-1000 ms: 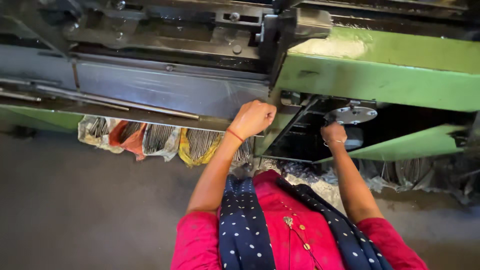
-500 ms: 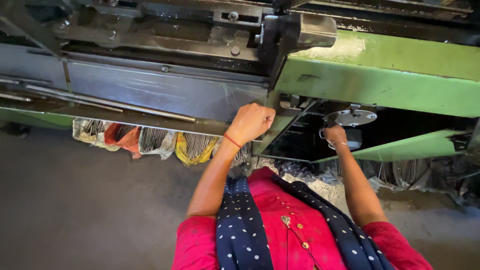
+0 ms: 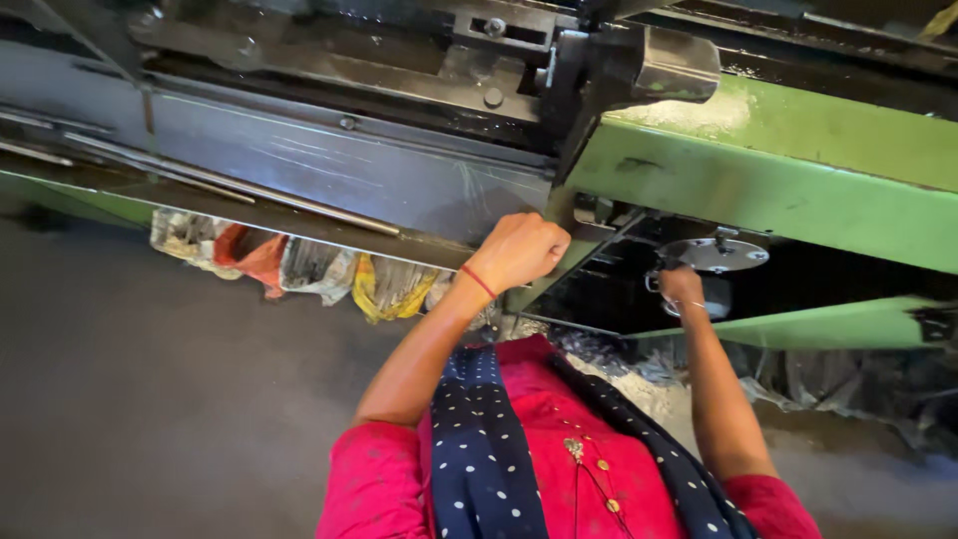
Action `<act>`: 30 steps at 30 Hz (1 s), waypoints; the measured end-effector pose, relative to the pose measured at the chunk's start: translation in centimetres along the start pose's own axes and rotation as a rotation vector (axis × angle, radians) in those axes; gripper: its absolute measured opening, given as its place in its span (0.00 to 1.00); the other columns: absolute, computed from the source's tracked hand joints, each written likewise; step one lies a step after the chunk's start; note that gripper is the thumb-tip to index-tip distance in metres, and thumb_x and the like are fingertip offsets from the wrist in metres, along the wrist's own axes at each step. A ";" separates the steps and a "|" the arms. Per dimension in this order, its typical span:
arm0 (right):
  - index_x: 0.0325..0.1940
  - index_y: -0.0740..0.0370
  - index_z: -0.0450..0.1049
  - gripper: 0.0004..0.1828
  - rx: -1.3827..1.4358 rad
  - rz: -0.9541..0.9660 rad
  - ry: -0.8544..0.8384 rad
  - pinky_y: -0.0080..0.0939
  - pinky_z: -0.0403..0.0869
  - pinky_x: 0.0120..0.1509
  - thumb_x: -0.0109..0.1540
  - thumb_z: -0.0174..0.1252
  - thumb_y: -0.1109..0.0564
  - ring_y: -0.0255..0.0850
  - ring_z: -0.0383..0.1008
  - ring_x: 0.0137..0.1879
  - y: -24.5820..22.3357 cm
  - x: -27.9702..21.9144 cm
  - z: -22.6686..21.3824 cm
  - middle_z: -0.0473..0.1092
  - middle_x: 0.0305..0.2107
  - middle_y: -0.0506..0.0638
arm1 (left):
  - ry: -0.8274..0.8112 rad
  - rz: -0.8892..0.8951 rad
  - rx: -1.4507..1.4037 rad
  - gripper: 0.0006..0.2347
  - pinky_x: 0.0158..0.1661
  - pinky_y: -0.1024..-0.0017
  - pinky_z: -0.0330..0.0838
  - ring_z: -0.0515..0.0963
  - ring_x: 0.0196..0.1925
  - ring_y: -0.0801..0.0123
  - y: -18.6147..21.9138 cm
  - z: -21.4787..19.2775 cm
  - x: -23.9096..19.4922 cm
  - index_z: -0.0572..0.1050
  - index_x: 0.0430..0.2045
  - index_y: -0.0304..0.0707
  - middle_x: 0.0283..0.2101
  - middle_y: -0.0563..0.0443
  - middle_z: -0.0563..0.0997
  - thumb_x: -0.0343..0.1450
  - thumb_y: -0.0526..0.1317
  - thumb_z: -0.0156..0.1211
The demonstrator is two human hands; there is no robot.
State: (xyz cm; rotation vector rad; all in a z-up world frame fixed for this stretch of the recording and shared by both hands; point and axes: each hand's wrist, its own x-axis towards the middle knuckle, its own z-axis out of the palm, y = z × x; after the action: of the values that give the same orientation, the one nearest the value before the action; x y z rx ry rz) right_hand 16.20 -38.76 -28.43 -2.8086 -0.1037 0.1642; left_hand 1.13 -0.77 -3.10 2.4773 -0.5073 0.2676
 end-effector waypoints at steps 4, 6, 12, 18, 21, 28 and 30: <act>0.41 0.70 0.80 0.21 -0.108 0.014 -0.090 0.59 0.73 0.61 0.60 0.52 0.48 0.69 0.75 0.55 0.7 0.5 0.4 0.75 0.44 0.74 | 0.045 0.016 -0.025 0.05 0.30 0.49 0.73 0.80 0.27 0.43 -0.1 0.1 0.0 0.76 0.14 0.43 0.21 0.41 0.78 0.63 0.36 0.56; 0.44 0.62 0.82 0.20 -0.410 -0.180 -0.214 0.59 0.75 0.63 0.62 0.49 0.49 0.65 0.79 0.56 0.5 0.5 0.3 0.78 0.46 0.69 | 0.015 -0.022 -0.025 0.06 0.30 0.49 0.72 0.80 0.27 0.43 -0.1 -0.1 0.1 0.76 0.14 0.43 0.21 0.40 0.79 0.63 0.36 0.56; 0.43 0.68 0.80 0.18 -0.142 -0.064 -0.032 0.59 0.73 0.61 0.61 0.52 0.51 0.70 0.74 0.55 -0.8 0.2 -0.5 0.73 0.46 0.75 | 0.068 0.012 -0.103 0.04 0.30 0.52 0.73 0.81 0.29 0.46 -0.1 -0.4 -0.2 0.75 0.15 0.41 0.22 0.44 0.79 0.63 0.36 0.56; 0.44 0.63 0.82 0.18 -0.345 -0.170 -0.082 0.57 0.75 0.61 0.59 0.53 0.51 0.66 0.77 0.55 -1.3 -0.7 -0.6 0.75 0.49 0.71 | 0.063 -0.007 0.013 0.05 0.31 0.51 0.73 0.80 0.29 0.45 -0.1 -0.7 -0.1 0.75 0.15 0.42 0.22 0.44 0.79 0.63 0.36 0.57; 0.43 0.71 0.78 0.21 0.230 0.199 0.071 0.59 0.72 0.57 0.56 0.57 0.50 0.68 0.73 0.53 -0.9 -0.4 -0.1 0.74 0.44 0.75 | 0.083 -0.040 0.038 0.06 0.31 0.51 0.73 0.80 0.29 0.45 0.2 -1.0 -0.3 0.74 0.14 0.41 0.22 0.44 0.79 0.64 0.36 0.57; 0.39 0.61 0.80 0.16 -0.185 -0.178 0.000 0.61 0.75 0.54 0.64 0.50 0.49 0.67 0.77 0.49 0.8 0.2 1.4 0.76 0.40 0.71 | 0.077 -0.065 0.047 0.05 0.31 0.52 0.73 0.81 0.29 0.46 0.5 -1.3 -0.3 0.75 0.15 0.43 0.22 0.44 0.80 0.64 0.36 0.57; 0.42 0.66 0.77 0.17 0.101 -0.032 0.046 0.64 0.73 0.53 0.62 0.51 0.50 0.71 0.75 0.48 0.4 0.0 1.5 0.75 0.39 0.73 | 0.052 -0.058 0.012 0.05 0.31 0.53 0.73 0.82 0.29 0.47 0.4 -1.3 -0.4 0.75 0.16 0.43 0.22 0.46 0.80 0.64 0.36 0.57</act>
State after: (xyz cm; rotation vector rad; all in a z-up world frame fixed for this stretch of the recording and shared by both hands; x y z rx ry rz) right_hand 16.05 -38.65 -29.99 -2.7066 -0.1260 0.0949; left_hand 0.50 -0.18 -1.93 2.4851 -0.4134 0.3115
